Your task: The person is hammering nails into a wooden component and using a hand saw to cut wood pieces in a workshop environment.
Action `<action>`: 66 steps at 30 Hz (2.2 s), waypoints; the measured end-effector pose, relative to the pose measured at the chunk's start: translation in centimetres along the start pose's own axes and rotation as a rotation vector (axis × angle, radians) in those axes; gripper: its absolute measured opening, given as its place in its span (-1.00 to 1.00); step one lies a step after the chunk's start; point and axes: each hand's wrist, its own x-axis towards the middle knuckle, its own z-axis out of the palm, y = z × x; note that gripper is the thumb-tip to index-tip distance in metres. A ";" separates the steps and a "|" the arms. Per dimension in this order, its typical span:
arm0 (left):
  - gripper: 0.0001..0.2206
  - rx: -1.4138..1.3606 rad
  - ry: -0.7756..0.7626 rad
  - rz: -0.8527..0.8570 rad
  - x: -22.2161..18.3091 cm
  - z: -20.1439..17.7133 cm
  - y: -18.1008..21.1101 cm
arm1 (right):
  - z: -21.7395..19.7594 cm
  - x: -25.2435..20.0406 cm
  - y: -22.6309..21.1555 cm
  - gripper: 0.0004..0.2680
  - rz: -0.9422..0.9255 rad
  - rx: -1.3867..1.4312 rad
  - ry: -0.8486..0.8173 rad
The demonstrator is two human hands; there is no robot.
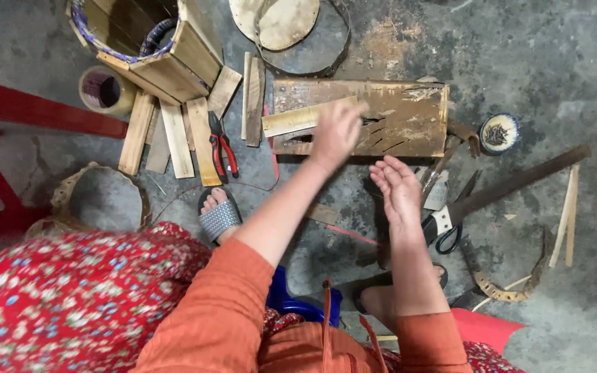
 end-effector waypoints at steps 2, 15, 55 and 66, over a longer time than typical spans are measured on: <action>-0.74 -0.016 -0.038 0.030 -2.7 1.8 2.8 | 0.5 -0.1 -0.2 -0.77 -0.048 -0.051 0.043; -0.84 0.163 -0.233 0.215 -7.2 6.2 5.8 | -3.5 1.3 3.8 -0.68 0.017 -0.156 0.221; -0.86 -0.348 0.052 -0.676 3.1 -0.9 -0.8 | -9.2 -3.9 -2.2 -0.91 -0.009 -0.326 0.334; -0.78 -0.293 -0.061 -0.758 4.6 -2.2 2.6 | -0.3 -11.0 -12.7 -0.83 -0.666 -0.349 0.273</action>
